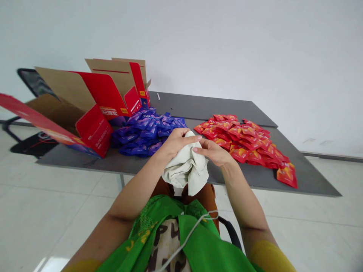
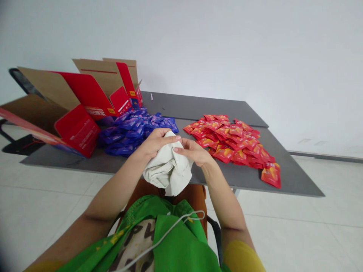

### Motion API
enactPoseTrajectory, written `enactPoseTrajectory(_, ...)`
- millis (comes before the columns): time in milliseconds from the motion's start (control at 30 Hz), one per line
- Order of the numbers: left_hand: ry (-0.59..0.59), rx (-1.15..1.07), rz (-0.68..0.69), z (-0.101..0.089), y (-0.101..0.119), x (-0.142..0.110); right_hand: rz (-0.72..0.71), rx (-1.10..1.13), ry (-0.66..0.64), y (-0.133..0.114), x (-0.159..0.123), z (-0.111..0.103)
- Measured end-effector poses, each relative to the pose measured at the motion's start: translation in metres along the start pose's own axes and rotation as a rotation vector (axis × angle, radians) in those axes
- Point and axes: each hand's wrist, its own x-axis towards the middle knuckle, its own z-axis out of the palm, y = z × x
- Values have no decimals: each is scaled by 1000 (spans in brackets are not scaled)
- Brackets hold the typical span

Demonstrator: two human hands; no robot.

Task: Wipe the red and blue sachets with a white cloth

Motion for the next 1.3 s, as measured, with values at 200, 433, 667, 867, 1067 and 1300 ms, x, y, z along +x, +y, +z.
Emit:
enactPoseTrajectory(200, -127, 455, 48, -28, 3, 0, 62, -379, 199, -52, -5, -12)
enactPoseTrajectory(433, -258, 971, 228, -84, -3, -7, 279, -952, -209, -108, 1, -37)
enactPoseTrajectory(667, 458, 1452, 656, -105, 47, -26, -43, -1358, 761, -130, -19, -19)
enactPoseTrajectory(867, 880, 1559, 1112, -106, 115, -57, -557, -1379, 1318, -161, -69, 8)
enactPoseTrajectory(1067, 590, 1491, 1148, -105, 38, -104, -337, -1438, 937, -83, -108, -10)
enactPoseTrajectory(1300, 123, 1278, 416, -102, -45, -152, 267, -1261, -110, -46, -144, -47)
